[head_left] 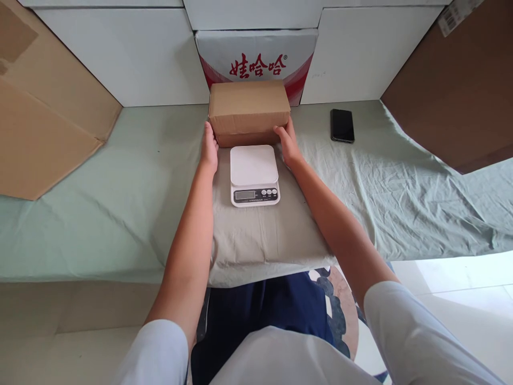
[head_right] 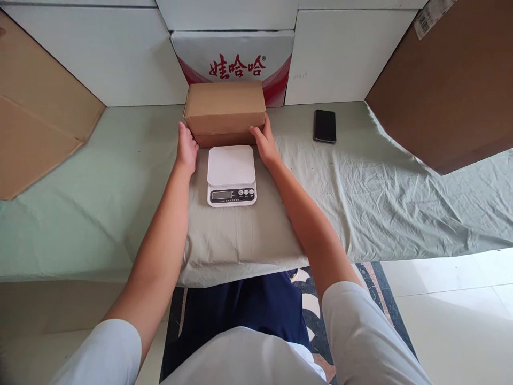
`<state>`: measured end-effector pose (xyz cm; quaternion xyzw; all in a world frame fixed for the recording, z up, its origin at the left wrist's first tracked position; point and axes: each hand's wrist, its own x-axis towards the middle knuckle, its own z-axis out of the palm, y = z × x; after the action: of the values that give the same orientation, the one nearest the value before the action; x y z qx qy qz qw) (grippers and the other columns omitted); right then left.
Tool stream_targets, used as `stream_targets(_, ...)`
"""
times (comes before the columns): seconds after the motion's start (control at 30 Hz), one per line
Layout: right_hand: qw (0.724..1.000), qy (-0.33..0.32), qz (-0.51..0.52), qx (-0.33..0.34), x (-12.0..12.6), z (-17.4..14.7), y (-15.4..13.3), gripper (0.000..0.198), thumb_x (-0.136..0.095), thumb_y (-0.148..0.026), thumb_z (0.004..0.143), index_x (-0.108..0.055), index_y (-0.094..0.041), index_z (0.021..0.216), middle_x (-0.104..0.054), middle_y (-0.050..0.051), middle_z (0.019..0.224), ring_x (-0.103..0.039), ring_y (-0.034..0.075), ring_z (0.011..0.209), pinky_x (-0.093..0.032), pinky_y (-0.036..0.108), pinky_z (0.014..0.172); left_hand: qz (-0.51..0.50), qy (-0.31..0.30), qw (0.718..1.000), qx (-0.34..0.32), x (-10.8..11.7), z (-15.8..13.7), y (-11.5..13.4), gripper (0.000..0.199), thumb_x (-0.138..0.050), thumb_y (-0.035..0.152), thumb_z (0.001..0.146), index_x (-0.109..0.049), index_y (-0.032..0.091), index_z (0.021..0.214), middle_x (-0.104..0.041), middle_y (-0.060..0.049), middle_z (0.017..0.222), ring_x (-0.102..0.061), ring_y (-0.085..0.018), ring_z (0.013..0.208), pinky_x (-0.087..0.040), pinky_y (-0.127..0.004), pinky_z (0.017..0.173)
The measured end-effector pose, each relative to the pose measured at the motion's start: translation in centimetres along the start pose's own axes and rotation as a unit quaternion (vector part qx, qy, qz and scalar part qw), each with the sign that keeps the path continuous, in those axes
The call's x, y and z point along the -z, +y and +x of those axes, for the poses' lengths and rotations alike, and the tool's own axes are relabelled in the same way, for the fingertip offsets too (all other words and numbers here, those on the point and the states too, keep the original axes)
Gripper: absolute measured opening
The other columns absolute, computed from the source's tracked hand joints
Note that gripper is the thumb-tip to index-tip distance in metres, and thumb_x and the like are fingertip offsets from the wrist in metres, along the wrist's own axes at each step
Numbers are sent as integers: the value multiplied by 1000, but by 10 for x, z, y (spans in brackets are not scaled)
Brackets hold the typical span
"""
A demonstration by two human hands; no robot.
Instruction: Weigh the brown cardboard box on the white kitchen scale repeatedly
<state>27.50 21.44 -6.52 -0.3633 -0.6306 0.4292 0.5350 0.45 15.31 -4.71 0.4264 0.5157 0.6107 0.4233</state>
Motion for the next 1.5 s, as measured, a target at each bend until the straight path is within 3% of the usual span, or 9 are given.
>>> stream_targets(0.2, 1000, 20, 5, 22, -4, 3, -31, 88, -74, -80, 91, -52, -37, 165, -59, 4, 179, -46, 34, 177, -33, 57, 156, -29, -3, 998, -54, 8, -10, 19, 93, -48, 99, 104, -71, 31, 164, -58, -8, 185, -30, -28, 187, -26, -47, 153)
stream_targets(0.33, 1000, 10, -16, 20, -2, -15, -73, 90, -73, -83, 92, -49, -43, 169, -60, 1, 178, -39, 36, 181, -29, 61, 157, -31, -17, 995, -97, 17, -47, 36, 97, -52, 109, 94, -74, 42, 161, -61, -2, 182, -32, -29, 186, -30, -44, 152)
stream_targets(0.43, 999, -2, -14, 38, 4, -49, -99, 94, -76, -83, 87, -51, -42, 167, -58, 2, 179, -40, 38, 179, -29, 60, 157, -27, -26, 993, -116, 19, -90, 47, 100, -55, 113, 87, -75, 45, 158, -62, -2, 181, -40, -32, 183, -36, -47, 150)
stream_targets(0.5, 999, -2, -1, 53, 8, -79, -108, 96, -79, -82, 85, -50, -42, 167, -56, 4, 180, -42, 39, 177, -31, 61, 156, -30, -28, 990, -133, 18, -120, 50, 97, -54, 110, 91, -76, 43, 157, -65, -4, 178, -45, -34, 180, -40, -50, 148)
stream_targets(0.7, 999, 13, 15, 26, 7, -152, -107, 99, -77, -79, 86, -43, -43, 171, -54, 7, 178, -49, 39, 169, -38, 64, 151, -27, -36, 987, -156, 18, -175, 39, 83, -55, 100, 102, -80, 38, 151, -73, -11, 168, -58, -37, 171, -44, -53, 145)
stream_targets(0.93, 1000, 11, 15, 16, 3, -159, -103, 99, -75, -81, 84, -43, -44, 170, -55, 7, 178, -48, 40, 169, -41, 66, 148, 3, 4, 989, -145, 18, -186, 18, 88, -51, 101, 101, -79, 36, 153, -75, -13, 165, -61, -37, 168, -52, -51, 138)
stream_targets(1.5, 1000, 18, 8, 1, 2, -159, -98, 101, -71, -77, 85, -37, -45, 174, -53, 6, 180, -46, 39, 170, -38, 67, 149, -12, 0, 993, -116, 17, -174, 15, 95, -54, 104, 98, -77, 33, 157, -67, -14, 175, -53, -39, 175, -44, -51, 144)
